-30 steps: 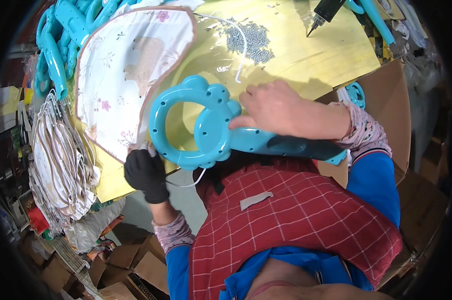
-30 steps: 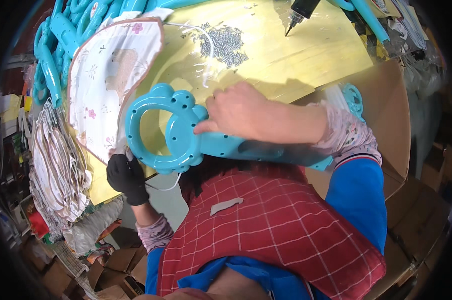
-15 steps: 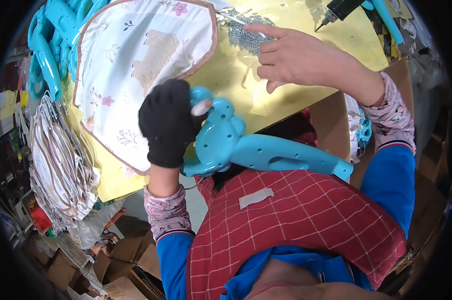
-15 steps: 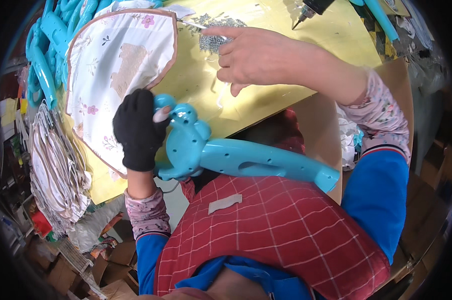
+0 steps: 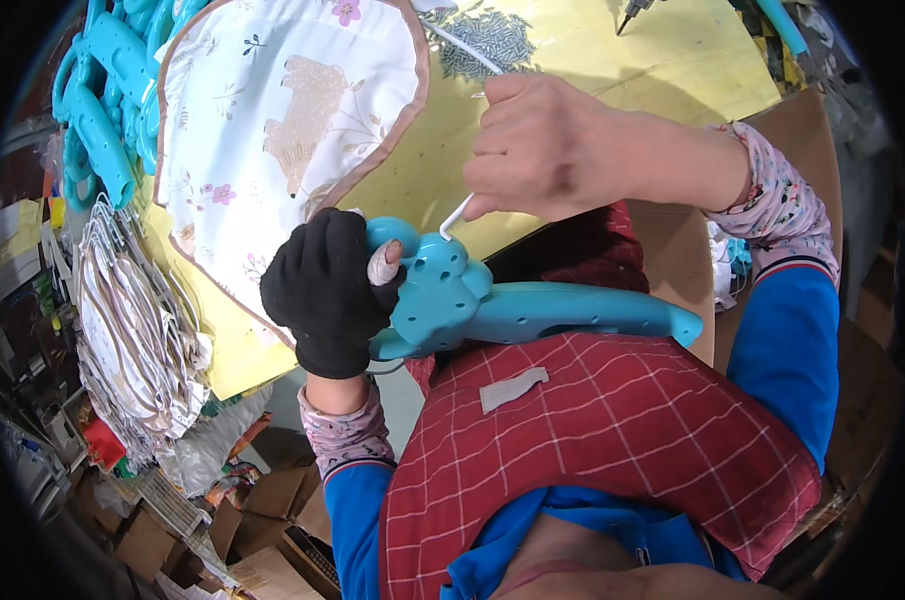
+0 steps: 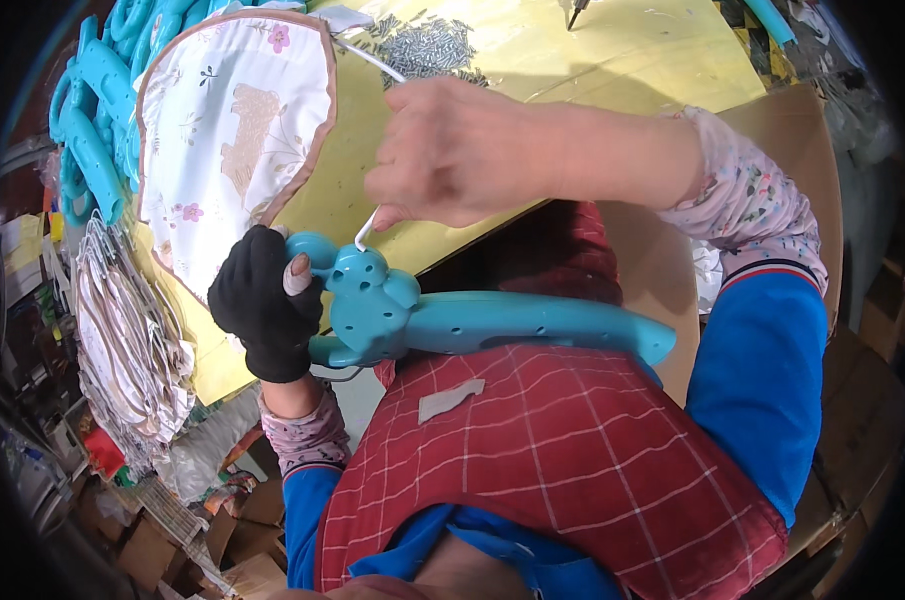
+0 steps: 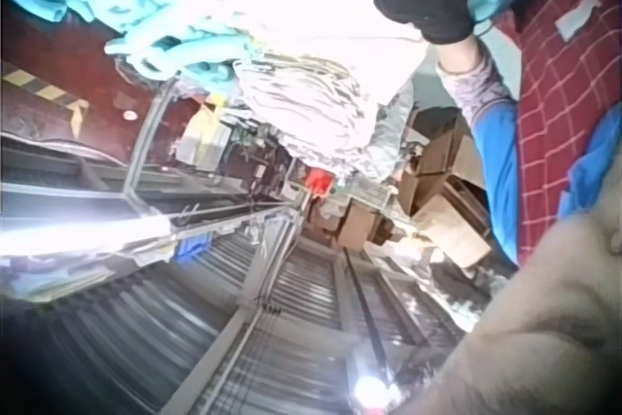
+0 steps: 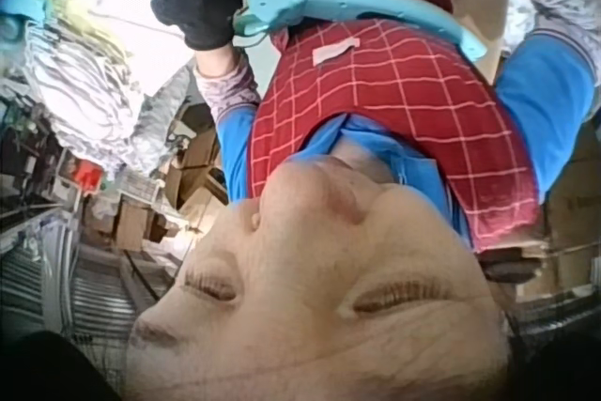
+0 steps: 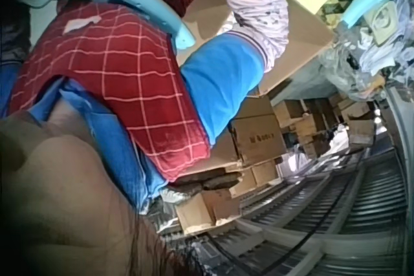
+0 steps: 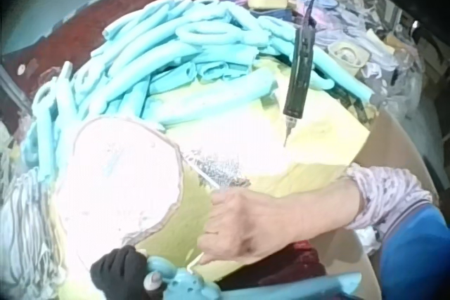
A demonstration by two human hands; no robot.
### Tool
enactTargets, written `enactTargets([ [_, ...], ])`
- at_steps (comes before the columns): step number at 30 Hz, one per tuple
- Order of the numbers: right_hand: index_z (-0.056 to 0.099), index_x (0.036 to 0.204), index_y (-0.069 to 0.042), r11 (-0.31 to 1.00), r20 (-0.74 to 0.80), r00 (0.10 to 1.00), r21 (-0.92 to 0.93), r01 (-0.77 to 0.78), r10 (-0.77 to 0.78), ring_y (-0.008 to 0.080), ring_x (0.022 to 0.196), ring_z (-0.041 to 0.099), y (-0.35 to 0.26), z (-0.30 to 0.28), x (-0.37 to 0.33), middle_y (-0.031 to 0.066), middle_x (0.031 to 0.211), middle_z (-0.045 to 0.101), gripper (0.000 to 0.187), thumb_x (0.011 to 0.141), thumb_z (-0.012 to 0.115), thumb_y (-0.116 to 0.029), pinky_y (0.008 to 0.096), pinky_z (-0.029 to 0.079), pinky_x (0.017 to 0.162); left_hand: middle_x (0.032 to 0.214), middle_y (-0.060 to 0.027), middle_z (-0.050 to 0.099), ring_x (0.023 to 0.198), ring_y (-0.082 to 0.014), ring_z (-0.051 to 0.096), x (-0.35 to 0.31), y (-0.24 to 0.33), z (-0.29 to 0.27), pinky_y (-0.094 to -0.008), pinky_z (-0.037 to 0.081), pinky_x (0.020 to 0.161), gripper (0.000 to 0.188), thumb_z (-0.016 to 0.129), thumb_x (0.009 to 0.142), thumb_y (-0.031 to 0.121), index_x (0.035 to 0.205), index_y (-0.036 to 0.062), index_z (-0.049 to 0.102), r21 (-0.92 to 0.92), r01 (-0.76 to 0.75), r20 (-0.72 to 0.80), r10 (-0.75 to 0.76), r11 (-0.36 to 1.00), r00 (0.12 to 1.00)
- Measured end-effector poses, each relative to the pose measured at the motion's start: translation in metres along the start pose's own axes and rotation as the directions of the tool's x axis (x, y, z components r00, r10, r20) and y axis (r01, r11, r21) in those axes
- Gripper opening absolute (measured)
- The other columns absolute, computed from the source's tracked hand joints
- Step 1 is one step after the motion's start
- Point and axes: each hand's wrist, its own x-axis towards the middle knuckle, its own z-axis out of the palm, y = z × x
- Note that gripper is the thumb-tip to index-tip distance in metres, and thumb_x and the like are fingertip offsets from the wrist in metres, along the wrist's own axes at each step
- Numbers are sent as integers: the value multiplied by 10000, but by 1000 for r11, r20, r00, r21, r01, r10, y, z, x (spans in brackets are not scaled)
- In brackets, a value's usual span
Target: The person assembles baby bibs by attaching fabric to blue plastic frames. They insert a white plastic hook into the frame, then use a handheld power drill to drive screws through the frame into the fabric, securing it in place. The process is repeated for multiple bibs.
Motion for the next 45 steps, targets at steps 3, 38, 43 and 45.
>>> enactTargets([
  [3,491,647,-98,972,-30,997,-220,-79,74,189,514,469,-17,20,-4,11,548,427,346,811,741,-271,333,356,565,629,-107,517,566,-327,557,7,2,11,-407,411,523,391,429,1015,381,833,81,601,-59,60,27,-58,997,998],
  [38,687,911,-74,704,-234,664,252,-664,710,205,710,645,6,9,-50,49,805,658,73,839,696,-85,307,521,636,885,-123,690,758,-252,665,112,-9,57,-301,515,735,168,695,848,81,994,1,672,-621,-25,28,54,784,998],
  [43,692,943,-51,864,-266,839,-40,-502,475,174,771,684,5,19,-44,59,875,698,138,809,723,-32,291,553,626,878,-97,672,804,-202,671,37,-10,10,-290,520,748,125,691,835,-31,955,-4,669,-634,146,-13,-199,759,980],
  [45,697,960,-55,880,-245,884,-171,-444,399,187,789,689,4,20,-42,65,894,701,166,798,724,-29,298,562,632,869,-82,665,821,-171,655,0,-10,9,-276,512,776,126,693,836,-57,953,-13,674,-569,214,-65,-303,794,951],
])
